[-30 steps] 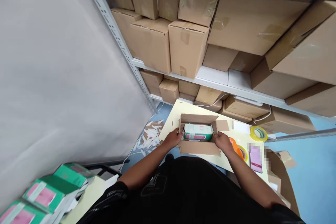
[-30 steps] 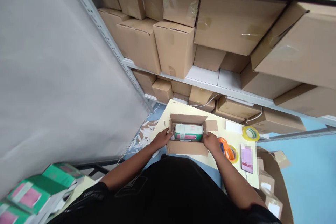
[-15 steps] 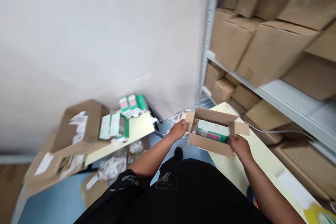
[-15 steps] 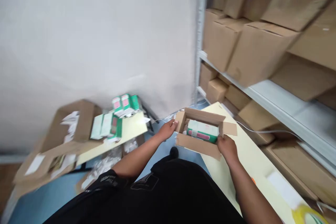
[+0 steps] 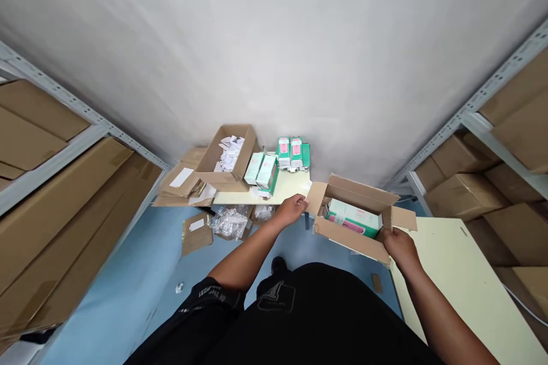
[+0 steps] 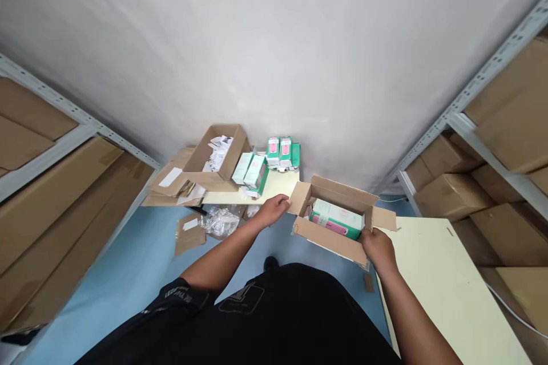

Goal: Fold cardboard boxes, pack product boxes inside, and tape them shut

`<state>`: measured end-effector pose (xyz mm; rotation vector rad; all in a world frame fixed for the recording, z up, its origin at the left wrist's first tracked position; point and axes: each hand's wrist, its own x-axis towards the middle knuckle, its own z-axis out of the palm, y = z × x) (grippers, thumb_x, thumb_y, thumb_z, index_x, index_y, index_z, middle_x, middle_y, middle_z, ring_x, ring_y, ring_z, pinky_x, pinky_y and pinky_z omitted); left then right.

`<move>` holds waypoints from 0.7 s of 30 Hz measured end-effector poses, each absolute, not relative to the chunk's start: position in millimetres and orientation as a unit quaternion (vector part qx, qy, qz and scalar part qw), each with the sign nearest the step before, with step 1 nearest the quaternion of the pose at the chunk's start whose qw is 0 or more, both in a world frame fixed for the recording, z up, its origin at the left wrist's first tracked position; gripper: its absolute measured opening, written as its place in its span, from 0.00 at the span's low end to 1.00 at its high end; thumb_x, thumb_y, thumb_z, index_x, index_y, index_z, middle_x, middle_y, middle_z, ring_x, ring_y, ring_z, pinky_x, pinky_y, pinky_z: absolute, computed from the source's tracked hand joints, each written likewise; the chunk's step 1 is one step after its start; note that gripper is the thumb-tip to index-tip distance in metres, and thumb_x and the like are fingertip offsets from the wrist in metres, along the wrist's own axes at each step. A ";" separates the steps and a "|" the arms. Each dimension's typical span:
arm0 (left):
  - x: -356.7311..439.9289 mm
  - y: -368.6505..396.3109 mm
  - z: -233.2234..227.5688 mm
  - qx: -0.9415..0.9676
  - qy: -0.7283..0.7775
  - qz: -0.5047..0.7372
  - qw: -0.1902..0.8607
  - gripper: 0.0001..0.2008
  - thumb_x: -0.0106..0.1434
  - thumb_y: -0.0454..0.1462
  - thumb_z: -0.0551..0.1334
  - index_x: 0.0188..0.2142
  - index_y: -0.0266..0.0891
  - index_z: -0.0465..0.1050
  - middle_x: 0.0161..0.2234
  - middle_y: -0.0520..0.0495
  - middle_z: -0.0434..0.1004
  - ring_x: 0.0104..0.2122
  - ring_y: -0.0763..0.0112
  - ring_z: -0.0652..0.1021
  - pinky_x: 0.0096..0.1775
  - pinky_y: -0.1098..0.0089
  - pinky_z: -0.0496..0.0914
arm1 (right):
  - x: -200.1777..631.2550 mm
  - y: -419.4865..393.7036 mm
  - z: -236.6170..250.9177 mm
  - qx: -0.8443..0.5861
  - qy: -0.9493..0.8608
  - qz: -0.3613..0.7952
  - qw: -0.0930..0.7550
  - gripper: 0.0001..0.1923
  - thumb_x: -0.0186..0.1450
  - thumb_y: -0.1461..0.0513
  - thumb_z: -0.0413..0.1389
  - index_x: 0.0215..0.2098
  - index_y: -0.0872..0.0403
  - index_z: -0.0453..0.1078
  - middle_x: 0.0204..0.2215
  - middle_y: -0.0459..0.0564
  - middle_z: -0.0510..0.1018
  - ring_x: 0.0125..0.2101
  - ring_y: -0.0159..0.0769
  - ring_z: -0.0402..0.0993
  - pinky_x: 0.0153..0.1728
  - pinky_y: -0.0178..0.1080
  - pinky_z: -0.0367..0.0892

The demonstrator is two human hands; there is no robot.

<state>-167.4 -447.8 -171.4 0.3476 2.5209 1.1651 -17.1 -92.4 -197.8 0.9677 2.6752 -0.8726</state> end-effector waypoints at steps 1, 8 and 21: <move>-172.1 -463.2 -172.5 0.120 0.885 0.417 0.169 0.18 0.71 0.49 0.57 0.48 0.41 0.79 0.43 0.46 0.85 0.44 0.59 0.82 0.45 0.66 0.73 | -26.4 -106.8 -197.8 0.318 0.899 -0.291 0.083 0.25 0.67 0.52 0.46 0.38 0.57 0.81 0.42 0.68 0.84 0.43 0.54 0.80 0.37 0.42 0.66; -246.4 -586.8 -151.0 0.110 0.895 0.425 0.081 0.16 0.71 0.48 0.59 0.46 0.41 0.80 0.41 0.45 0.85 0.41 0.60 0.82 0.43 0.66 0.73 | -77.3 -207.0 -188.5 0.330 0.895 -0.279 0.111 0.25 0.67 0.51 0.45 0.36 0.56 0.81 0.44 0.68 0.84 0.44 0.55 0.80 0.37 0.42 0.68; -464.5 -763.0 -190.2 0.084 0.953 0.061 0.283 0.58 0.33 0.44 0.82 0.66 0.44 0.70 0.63 0.25 0.72 0.58 0.27 0.75 0.54 0.42 0.72 | -115.4 -312.2 -175.3 0.329 0.902 -0.240 0.144 0.25 0.68 0.52 0.45 0.37 0.58 0.80 0.41 0.67 0.85 0.42 0.53 0.80 0.36 0.41 0.66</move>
